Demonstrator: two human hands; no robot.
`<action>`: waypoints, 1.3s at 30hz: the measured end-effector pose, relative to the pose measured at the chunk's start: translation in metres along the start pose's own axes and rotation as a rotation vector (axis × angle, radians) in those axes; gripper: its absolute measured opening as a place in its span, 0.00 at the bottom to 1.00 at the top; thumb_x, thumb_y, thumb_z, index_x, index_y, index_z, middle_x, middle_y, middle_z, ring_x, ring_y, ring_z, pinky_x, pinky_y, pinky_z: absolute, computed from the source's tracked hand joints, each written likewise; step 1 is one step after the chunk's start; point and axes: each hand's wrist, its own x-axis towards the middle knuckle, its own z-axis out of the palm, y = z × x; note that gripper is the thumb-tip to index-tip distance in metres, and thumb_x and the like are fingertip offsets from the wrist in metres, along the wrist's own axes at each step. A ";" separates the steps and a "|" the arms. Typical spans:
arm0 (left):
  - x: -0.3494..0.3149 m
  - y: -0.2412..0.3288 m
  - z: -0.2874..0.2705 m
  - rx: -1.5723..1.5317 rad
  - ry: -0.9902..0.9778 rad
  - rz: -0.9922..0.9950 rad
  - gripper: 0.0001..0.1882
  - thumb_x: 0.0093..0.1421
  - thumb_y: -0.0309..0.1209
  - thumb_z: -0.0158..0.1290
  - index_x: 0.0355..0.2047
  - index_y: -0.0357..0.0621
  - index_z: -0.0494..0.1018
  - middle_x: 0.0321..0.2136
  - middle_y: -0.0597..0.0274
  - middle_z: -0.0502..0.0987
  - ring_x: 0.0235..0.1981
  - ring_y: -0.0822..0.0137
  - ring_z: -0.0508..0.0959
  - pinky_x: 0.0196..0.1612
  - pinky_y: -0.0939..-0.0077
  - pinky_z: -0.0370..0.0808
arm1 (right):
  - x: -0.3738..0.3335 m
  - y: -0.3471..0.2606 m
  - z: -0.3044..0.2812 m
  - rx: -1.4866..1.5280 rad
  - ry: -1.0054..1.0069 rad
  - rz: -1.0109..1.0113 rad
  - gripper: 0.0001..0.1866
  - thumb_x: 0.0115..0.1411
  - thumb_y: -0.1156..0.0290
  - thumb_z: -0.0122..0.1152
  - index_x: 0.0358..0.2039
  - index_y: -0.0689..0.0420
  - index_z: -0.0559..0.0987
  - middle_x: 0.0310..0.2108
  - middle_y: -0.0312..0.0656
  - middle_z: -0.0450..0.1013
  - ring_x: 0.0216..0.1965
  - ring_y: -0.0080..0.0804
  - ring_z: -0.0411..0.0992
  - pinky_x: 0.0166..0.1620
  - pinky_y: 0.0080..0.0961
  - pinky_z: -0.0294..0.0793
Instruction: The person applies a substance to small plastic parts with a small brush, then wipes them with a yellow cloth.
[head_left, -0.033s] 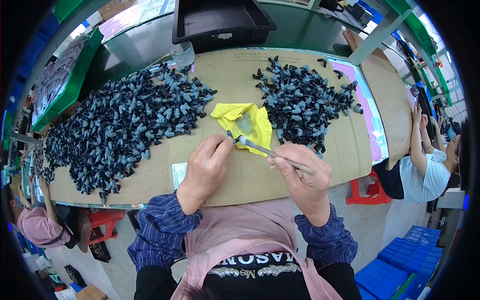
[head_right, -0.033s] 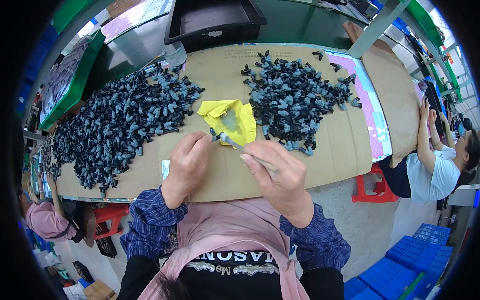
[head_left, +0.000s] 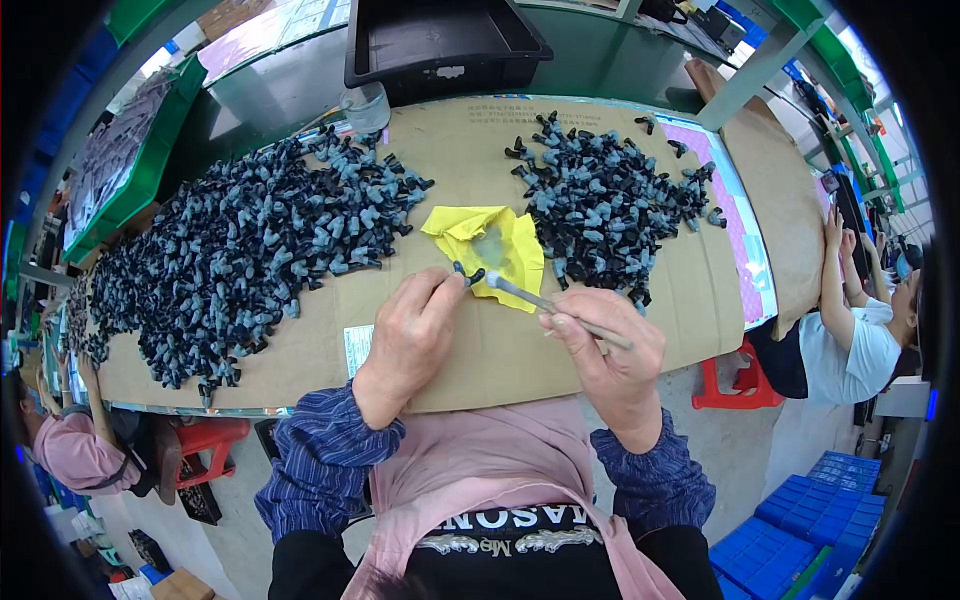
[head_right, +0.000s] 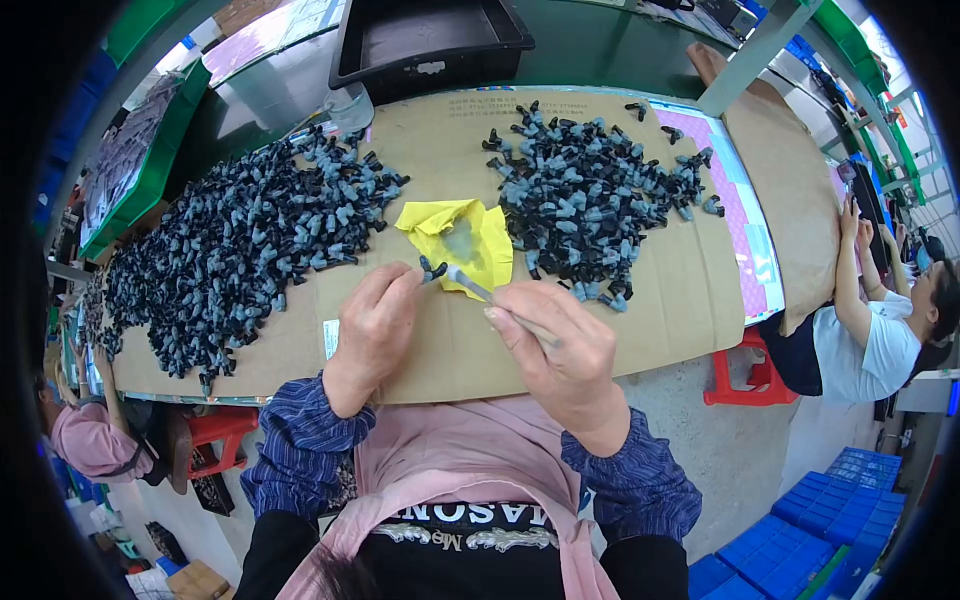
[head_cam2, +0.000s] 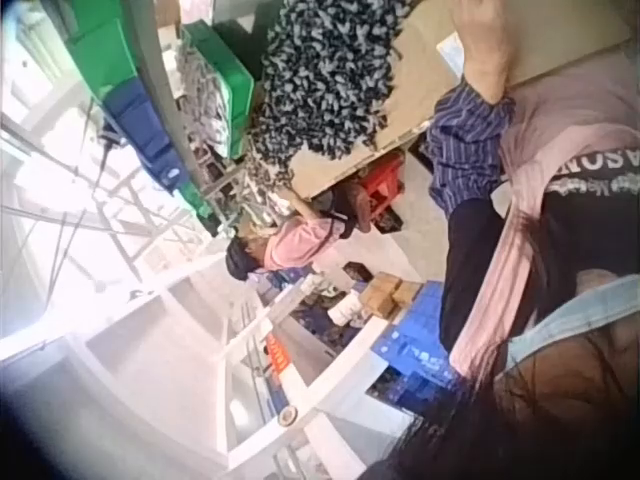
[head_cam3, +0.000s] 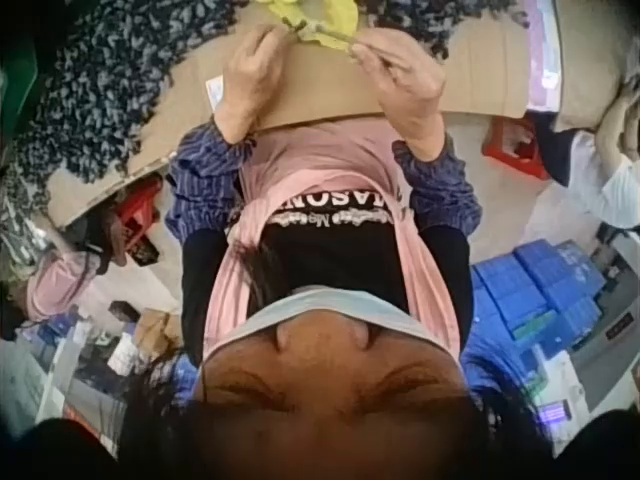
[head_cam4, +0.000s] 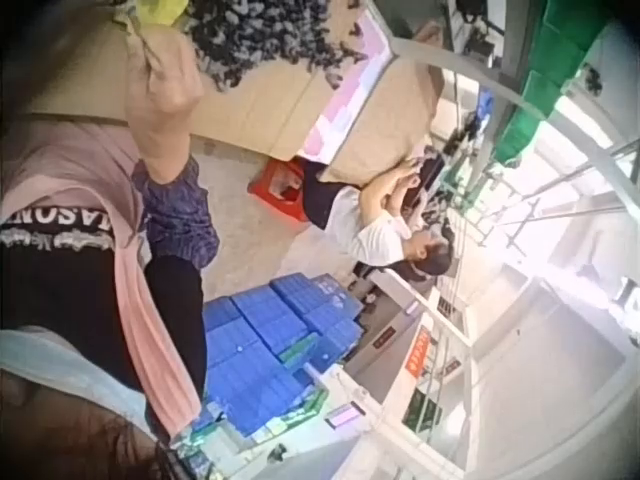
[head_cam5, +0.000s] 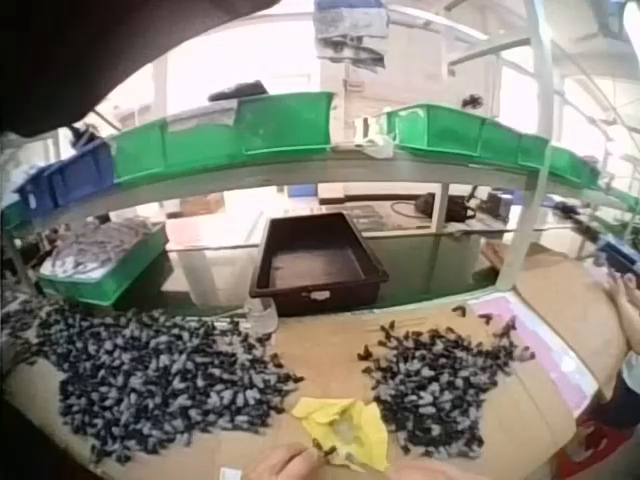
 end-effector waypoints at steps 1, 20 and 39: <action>0.000 0.000 0.000 -0.002 0.010 -0.017 0.14 0.53 0.16 0.57 0.42 0.35 0.76 0.36 0.51 0.78 0.35 0.53 0.80 0.36 0.64 0.79 | 0.000 0.000 0.000 -0.001 0.000 0.001 0.10 0.56 0.82 0.71 0.38 0.64 0.81 0.34 0.46 0.81 0.36 0.39 0.81 0.37 0.29 0.81; 0.001 0.002 -0.003 -0.055 0.032 -0.166 0.13 0.52 0.17 0.63 0.39 0.39 0.78 0.33 0.53 0.81 0.30 0.53 0.82 0.31 0.65 0.79 | -0.008 0.008 0.004 0.045 0.031 0.026 0.09 0.56 0.83 0.71 0.38 0.63 0.82 0.35 0.47 0.81 0.36 0.37 0.81 0.38 0.27 0.81; 0.031 -0.052 -0.079 0.288 -0.251 0.198 0.20 0.45 0.16 0.58 0.42 0.35 0.77 0.40 0.51 0.77 0.39 0.51 0.80 0.39 0.65 0.81 | -0.013 0.035 0.005 0.394 0.178 0.360 0.06 0.63 0.83 0.63 0.41 0.67 0.81 0.37 0.48 0.80 0.37 0.33 0.82 0.38 0.22 0.84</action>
